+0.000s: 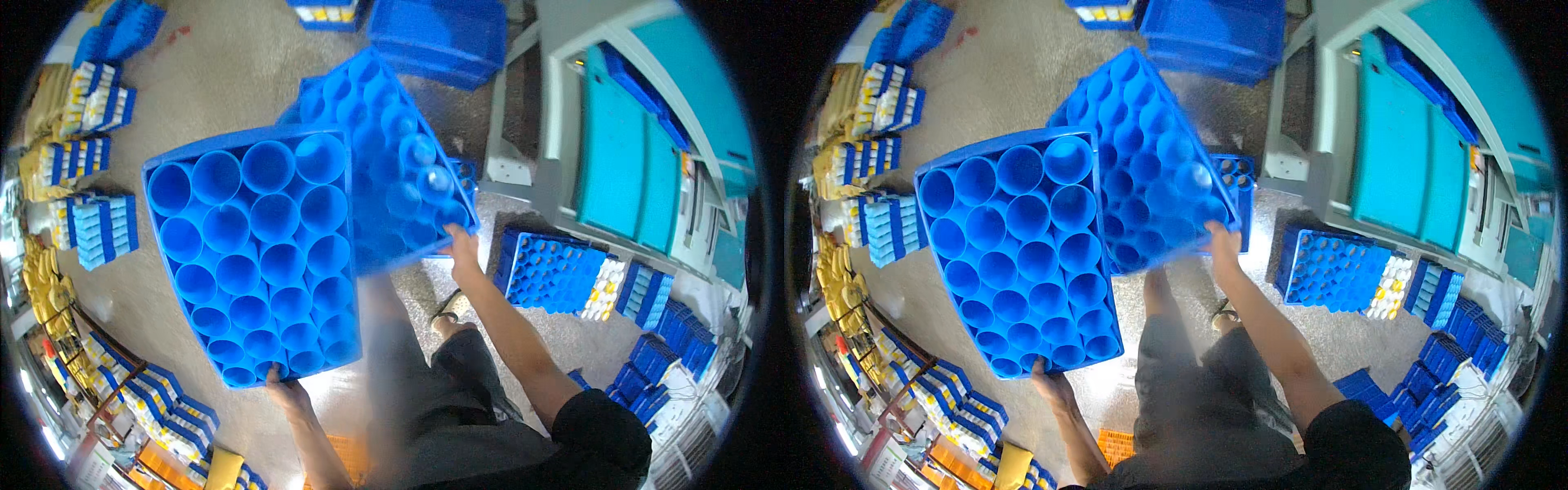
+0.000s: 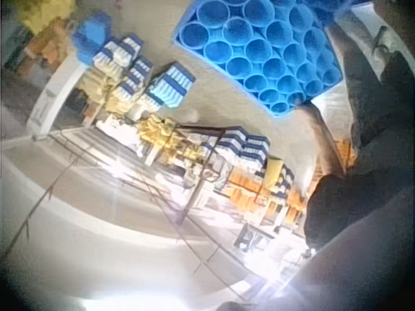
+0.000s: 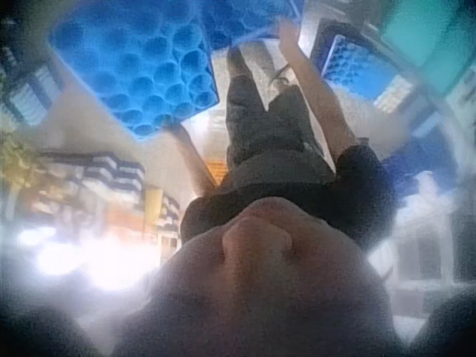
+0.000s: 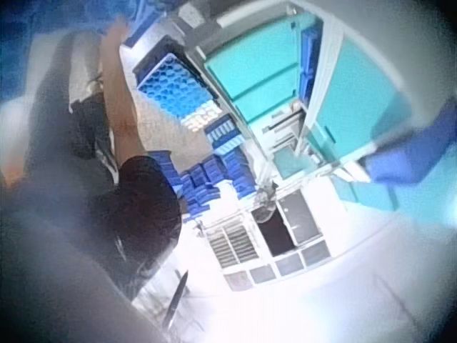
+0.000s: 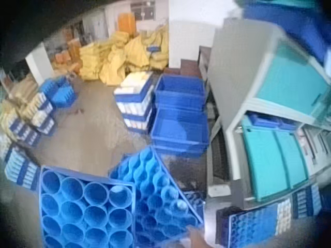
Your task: The person repeatedly picks up blue plastic trays filled with small cylindrical containers, places them on a table, and stacks them. They also handle empty blue trays and use a green handheld device to scan the containers.
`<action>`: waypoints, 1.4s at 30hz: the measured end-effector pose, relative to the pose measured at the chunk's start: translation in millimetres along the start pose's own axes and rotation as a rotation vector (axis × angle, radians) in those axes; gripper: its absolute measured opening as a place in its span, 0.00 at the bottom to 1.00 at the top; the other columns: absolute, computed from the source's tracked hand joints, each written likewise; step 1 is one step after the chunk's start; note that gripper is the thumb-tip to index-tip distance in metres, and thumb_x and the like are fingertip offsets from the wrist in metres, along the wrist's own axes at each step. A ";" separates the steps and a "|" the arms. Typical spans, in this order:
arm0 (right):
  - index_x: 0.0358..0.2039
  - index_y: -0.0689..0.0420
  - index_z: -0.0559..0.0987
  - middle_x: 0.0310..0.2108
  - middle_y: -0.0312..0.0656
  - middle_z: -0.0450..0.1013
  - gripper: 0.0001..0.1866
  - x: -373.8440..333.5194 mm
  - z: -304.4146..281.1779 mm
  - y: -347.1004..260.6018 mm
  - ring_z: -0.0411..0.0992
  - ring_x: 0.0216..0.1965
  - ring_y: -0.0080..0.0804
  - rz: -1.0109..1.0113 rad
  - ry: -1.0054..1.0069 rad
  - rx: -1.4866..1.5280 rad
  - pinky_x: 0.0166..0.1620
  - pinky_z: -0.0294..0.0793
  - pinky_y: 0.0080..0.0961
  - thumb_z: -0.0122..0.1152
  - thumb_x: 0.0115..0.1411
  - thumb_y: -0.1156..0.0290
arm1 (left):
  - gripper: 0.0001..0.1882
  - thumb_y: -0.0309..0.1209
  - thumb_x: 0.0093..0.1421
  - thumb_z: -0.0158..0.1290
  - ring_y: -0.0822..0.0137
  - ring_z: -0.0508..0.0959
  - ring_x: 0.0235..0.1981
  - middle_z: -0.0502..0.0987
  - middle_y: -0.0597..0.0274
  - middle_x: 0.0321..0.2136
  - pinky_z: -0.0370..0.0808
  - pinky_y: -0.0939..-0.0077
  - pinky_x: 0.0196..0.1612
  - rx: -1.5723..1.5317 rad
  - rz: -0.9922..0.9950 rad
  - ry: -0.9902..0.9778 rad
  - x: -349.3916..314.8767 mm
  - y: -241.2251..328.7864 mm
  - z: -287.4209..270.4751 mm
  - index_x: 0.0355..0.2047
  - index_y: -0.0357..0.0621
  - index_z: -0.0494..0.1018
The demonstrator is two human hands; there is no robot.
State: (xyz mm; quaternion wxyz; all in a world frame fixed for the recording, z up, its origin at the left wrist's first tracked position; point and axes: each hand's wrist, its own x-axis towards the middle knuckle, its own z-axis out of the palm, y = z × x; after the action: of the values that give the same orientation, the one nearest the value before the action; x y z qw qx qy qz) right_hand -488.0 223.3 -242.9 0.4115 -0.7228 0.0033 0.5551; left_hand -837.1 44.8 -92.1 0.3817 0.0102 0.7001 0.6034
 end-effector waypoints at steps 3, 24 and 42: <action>0.42 0.59 0.77 0.35 0.42 0.77 0.16 -77.2 -137.8 -11.7 0.77 0.35 0.37 0.053 -0.014 0.063 0.38 0.80 0.35 0.62 0.52 0.68 | 0.26 0.29 0.60 0.51 0.57 0.73 0.56 0.72 0.54 0.56 0.67 0.61 0.61 0.026 0.067 0.034 -81.5 6.4 -1.9 0.58 0.35 0.64; 0.55 0.55 0.68 0.51 0.46 0.72 0.27 -372.3 -509.7 58.1 0.73 0.49 0.42 -0.142 0.263 0.760 0.51 0.76 0.46 0.53 0.54 0.64 | 0.26 0.28 0.63 0.47 0.51 0.73 0.55 0.71 0.49 0.56 0.70 0.53 0.60 0.190 -0.228 -0.693 -262.4 55.7 31.2 0.61 0.36 0.62; 0.69 0.67 0.48 0.69 0.61 0.48 0.53 -151.0 -584.5 -257.9 0.54 0.68 0.52 -0.448 0.079 0.462 0.69 0.54 0.45 0.54 0.61 0.37 | 0.25 0.25 0.57 0.56 0.56 0.74 0.52 0.73 0.55 0.54 0.70 0.57 0.57 0.164 -0.184 -0.772 -322.6 25.7 205.3 0.56 0.35 0.67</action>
State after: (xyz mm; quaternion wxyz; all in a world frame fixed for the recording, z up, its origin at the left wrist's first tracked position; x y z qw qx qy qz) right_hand 40.6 -24.3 57.4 0.6763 -0.6140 -0.0139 0.4067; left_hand -507.8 70.4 102.3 0.6670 0.2037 0.5491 0.4605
